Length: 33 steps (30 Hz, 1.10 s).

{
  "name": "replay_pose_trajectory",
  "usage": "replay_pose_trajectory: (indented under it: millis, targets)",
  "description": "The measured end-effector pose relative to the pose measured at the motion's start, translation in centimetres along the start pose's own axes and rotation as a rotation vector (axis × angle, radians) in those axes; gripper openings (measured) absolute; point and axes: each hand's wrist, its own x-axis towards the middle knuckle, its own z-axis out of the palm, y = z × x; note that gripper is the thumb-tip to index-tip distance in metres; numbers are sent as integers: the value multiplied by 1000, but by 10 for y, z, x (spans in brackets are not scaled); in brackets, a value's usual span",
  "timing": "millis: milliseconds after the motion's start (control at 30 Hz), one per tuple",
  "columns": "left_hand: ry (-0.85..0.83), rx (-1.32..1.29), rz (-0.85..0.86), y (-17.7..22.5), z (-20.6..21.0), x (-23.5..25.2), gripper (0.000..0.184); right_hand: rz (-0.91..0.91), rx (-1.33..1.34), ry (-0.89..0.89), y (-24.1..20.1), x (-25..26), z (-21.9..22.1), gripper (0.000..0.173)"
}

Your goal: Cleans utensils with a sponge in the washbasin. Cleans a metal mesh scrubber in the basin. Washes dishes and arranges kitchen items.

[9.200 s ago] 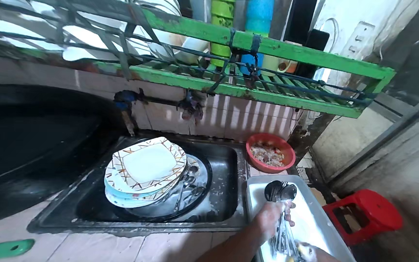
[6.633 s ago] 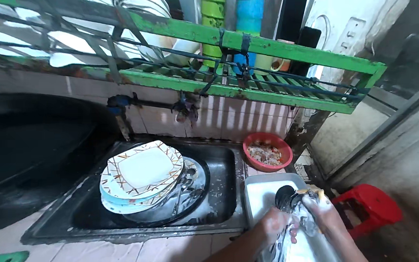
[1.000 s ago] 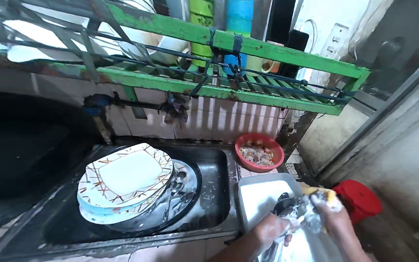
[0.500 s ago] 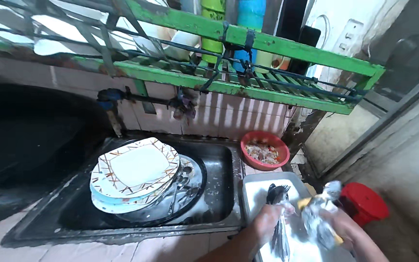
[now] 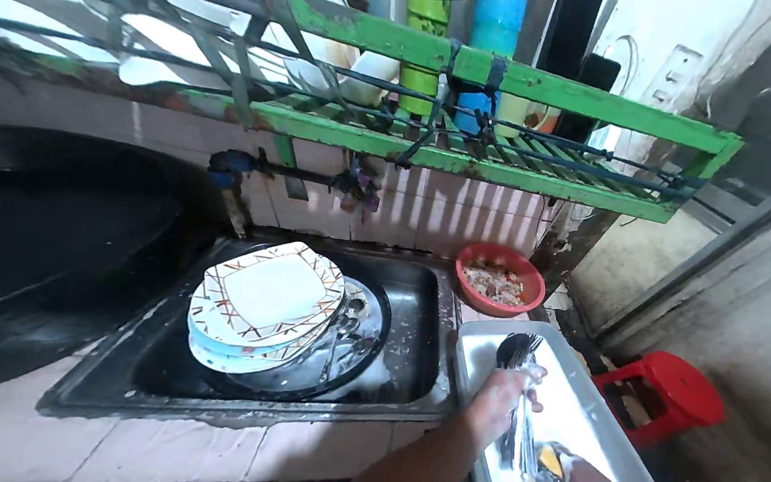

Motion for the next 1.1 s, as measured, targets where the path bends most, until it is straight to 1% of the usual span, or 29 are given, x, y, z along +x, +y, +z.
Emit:
replay_pose_trajectory:
  millis: [33, 67, 100, 133, 167, 200, 233, 267, 300, 367, 400, 500, 567, 600, 667, 700, 767, 800, 867, 900, 967, 1033, 1067, 1100]
  targets:
    - [13, -3, -22, 0, -1, 0, 20, 74, -8, 97, 4, 0, -1, 63]
    - [11, 10, -52, -1, -2, 0, 20, 121, 49, 225, 7, -2, -6, 58]
    - [-5, 18, -84, -1, -3, 0, 21, 127, 181, 382, 11, -4, -13, 54]
    - [-26, 16, -111, -2, -2, -1, 22, 102, 381, 526, 13, -7, -22, 53]
    - [-45, 18, -136, -3, 0, -3, 21, 35, 606, 638, 11, -10, -31, 54]
    - [-71, 27, -156, -4, 3, -5, 20, -57, 786, 692, 9, -12, -40, 58]
    - [-94, 48, -173, -5, 4, -7, 19, -154, 878, 700, 5, -12, -48, 65]
    - [-112, 81, -185, -6, 6, -9, 20, -220, 880, 682, 0, -11, -55, 72]
    - [-129, 119, -198, -6, 6, -11, 20, -231, 831, 664, -6, -10, -59, 73]
    - [-166, 156, -220, -6, 5, -14, 18, -129, 700, 684, -17, -10, -63, 61]
    - [-174, 160, -222, -5, 4, -14, 15, -80, 690, 728, -19, -7, -63, 56]
    - [-161, 160, -184, -5, 1, -12, 14, -46, 861, 873, -17, 4, -59, 56]
    - [-134, 229, -143, -6, 1, -13, 12, -69, 942, 854, -18, 7, -49, 60]
    - [-105, 284, -123, -7, 1, -13, 11, -91, 933, 817, -18, 10, -42, 61]
    - [-36, 382, -103, -6, 3, -12, 9, -93, 823, 762, -15, 18, -37, 61]
    - [-29, 400, -99, -6, 4, -12, 12, -67, 749, 778, -14, 20, -41, 60]
    - [-27, 365, -100, -8, 4, -11, 20, 1, 669, 891, -10, 22, -54, 56]
    - [-29, 336, -105, -8, 5, -9, 23, 18, 702, 957, -6, 21, -63, 55]
    - [-34, 283, -99, -8, 4, -6, 23, -36, 884, 1032, 1, 18, -77, 54]
    - [-44, 259, -98, -8, 2, -5, 23, -81, 993, 1022, 3, 16, -79, 54]
    - [-52, 217, -115, -6, 2, -4, 22, -124, 1123, 913, 0, 8, -71, 59]
    - [-74, 223, -142, -4, 5, -8, 15, -119, 1048, 799, -6, 10, -54, 62]
    - [-92, 258, -162, -3, 5, -10, 8, -88, 960, 765, -7, 16, -47, 62]
    - [-111, 289, -180, -3, 4, -10, 8, -48, 870, 767, -7, 22, -44, 61]
